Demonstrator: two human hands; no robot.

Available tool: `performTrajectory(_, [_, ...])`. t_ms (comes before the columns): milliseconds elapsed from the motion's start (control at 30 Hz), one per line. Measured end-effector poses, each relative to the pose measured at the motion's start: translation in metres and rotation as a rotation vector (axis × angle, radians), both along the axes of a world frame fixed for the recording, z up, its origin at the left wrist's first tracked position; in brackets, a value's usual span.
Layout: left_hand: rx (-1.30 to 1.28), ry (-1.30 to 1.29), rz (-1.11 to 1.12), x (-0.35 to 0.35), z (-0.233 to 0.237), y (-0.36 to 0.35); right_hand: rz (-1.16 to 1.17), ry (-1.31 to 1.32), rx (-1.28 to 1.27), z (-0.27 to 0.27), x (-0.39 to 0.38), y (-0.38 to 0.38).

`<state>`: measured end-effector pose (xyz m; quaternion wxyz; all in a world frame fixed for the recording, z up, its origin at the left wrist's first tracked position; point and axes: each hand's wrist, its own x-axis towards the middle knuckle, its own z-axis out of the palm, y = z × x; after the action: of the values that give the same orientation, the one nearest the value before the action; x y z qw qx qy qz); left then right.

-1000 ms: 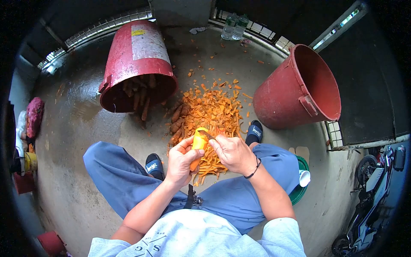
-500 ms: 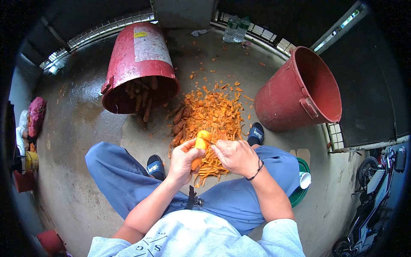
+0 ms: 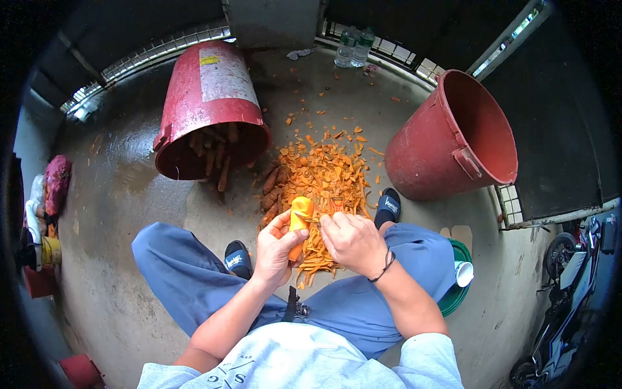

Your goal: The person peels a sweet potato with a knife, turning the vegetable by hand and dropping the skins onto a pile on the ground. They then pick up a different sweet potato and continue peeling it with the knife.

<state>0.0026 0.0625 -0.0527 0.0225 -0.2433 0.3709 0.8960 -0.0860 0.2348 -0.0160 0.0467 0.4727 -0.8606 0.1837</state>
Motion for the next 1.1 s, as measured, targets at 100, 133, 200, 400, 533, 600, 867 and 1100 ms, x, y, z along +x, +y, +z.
performTrajectory(100, [-0.001,0.004,0.016,0.0,0.001,0.003,-0.001,0.077,0.03,0.0,0.003,-0.003])
performTrajectory(133, [-0.039,0.015,0.044,-0.001,-0.001,0.006,-0.013,0.095,0.045,-0.001,0.003,-0.004])
performTrajectory(200, [-0.079,0.026,0.074,-0.001,-0.003,0.007,-0.023,0.112,0.059,-0.002,0.004,-0.005])
performTrajectory(400, [-0.158,0.052,0.03,0.002,-0.008,0.004,-0.018,0.01,0.095,-0.007,0.005,-0.005])
performTrajectory(533, [-0.158,-0.037,0.008,-0.003,-0.001,0.001,-0.065,0.085,0.095,-0.01,0.007,-0.01])
performTrajectory(600, [-0.184,-0.072,-0.011,-0.002,-0.001,-0.001,-0.096,0.114,0.079,-0.007,0.008,-0.011])
performTrajectory(867, [0.046,-0.035,-0.029,-0.003,-0.007,0.004,-0.4,-0.521,-0.333,-0.01,-0.009,-0.001])
performTrajectory(1100, [-0.071,0.094,-0.053,-0.002,-0.008,0.015,-0.409,-0.638,-0.408,0.0,-0.007,-0.006])
